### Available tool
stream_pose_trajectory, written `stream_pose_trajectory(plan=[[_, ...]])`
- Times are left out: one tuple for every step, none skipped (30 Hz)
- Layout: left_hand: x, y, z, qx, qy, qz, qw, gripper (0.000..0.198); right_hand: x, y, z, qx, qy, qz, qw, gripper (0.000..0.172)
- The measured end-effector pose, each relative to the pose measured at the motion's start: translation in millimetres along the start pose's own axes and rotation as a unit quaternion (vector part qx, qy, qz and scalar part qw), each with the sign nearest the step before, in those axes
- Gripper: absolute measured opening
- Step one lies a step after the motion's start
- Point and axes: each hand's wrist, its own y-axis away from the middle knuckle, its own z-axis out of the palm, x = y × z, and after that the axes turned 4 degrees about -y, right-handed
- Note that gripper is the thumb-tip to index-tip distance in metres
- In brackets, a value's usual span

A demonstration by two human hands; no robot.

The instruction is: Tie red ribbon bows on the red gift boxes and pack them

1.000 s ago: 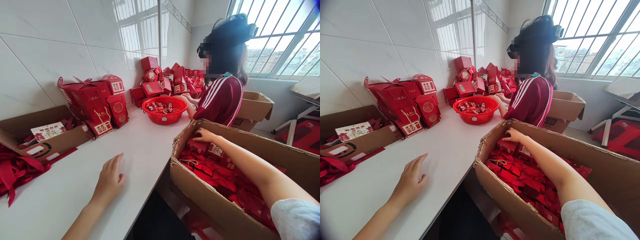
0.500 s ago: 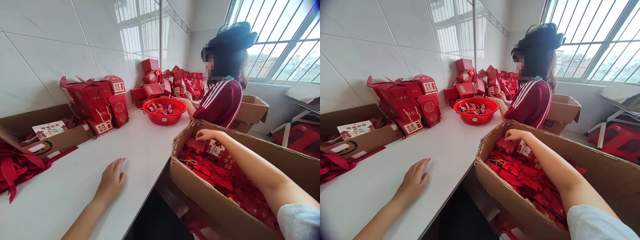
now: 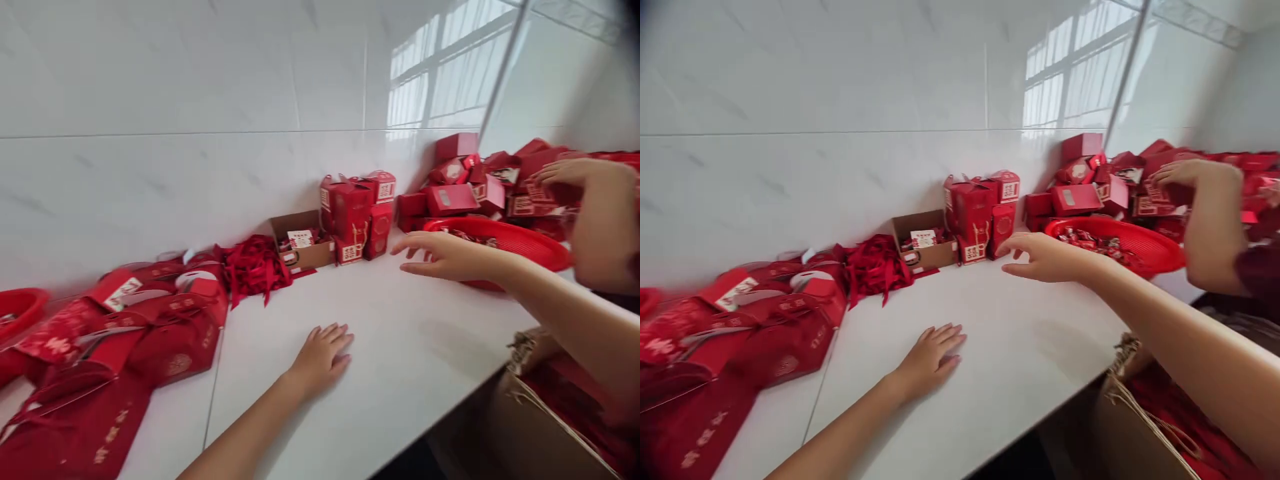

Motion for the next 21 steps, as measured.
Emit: stream_pose_trajectory(plan=[[-7,9,-2.8,0.005,0.002,-0.019,1.0,0.046,-4,-24,13,0.017,-0.001,-0.013,1.0,0.038],[-12,17,-4.6,0.01,0.004,-0.035,0.999,0.046,-9,-49,27,0.031,-0.003,-0.019,0.999,0.038],[-16,23,-5.3,0.016,0.007,-0.046,0.999,0.046,-12,-74,41,0.045,-0.007,-0.012,0.999,0.038],[-19,27,-5.3,0.022,0.01,-0.054,0.998,0.046,-15,-98,57,0.05,-0.01,0.0,0.999,0.038],[-20,30,-4.7,0.026,0.014,-0.056,0.998,0.045,-17,-121,73,0.049,-0.012,0.01,0.999,0.038],[-20,31,-3.8,0.029,0.019,-0.056,0.998,0.045,-19,-142,89,0.042,-0.015,0.025,0.999,0.036],[-20,32,-2.8,0.032,0.023,-0.054,0.998,0.044,-19,-161,106,0.032,-0.018,0.042,0.998,0.035],[-20,32,-1.9,0.035,0.027,-0.051,0.998,0.043,-20,-178,123,0.024,-0.022,0.06,0.998,0.033],[-20,31,-1.2,0.038,0.03,-0.05,0.998,0.043,-19,-192,139,0.023,-0.025,0.079,0.996,0.032],[-20,31,-0.7,0.041,0.031,-0.048,0.998,0.042,-19,-203,154,0.027,-0.03,0.098,0.994,0.032],[-21,31,-0.3,0.044,0.032,-0.047,0.997,0.042,-19,-212,168,0.037,-0.037,0.116,0.992,0.033],[-21,31,0.2,0.046,0.033,-0.046,0.997,0.041,-19,-220,180,0.05,-0.048,0.134,0.989,0.035],[-22,31,0.7,0.048,0.035,-0.044,0.997,0.04,-19,-226,191,0.065,-0.061,0.151,0.984,0.037],[-23,31,1.4,0.05,0.037,-0.041,0.997,0.04,-18,-232,199,0.08,-0.079,0.168,0.979,0.038],[-24,32,2.4,0.052,0.039,-0.038,0.997,0.04,-18,-237,206,0.095,-0.099,0.186,0.973,0.038],[-25,32,3.8,0.055,0.04,-0.034,0.997,0.039,-17,-242,212,0.108,-0.122,0.206,0.965,0.038],[-26,32,5.5,0.06,0.04,-0.029,0.997,0.039,-17,-248,216,0.116,-0.148,0.229,0.955,0.036],[-27,31,7.4,0.067,0.039,-0.024,0.997,0.038,-16,-254,220,0.118,-0.177,0.253,0.944,0.035],[-28,31,9.5,0.077,0.038,-0.02,0.996,0.037,-15,-260,223,0.114,-0.208,0.278,0.931,0.034],[-29,31,11.7,0.086,0.038,-0.016,0.995,0.036,-14,-266,225,0.102,-0.242,0.301,0.917,0.033],[-29,30,13.7,0.095,0.04,-0.013,0.995,0.034,-12,-271,228,0.086,-0.277,0.32,0.902,0.032]])
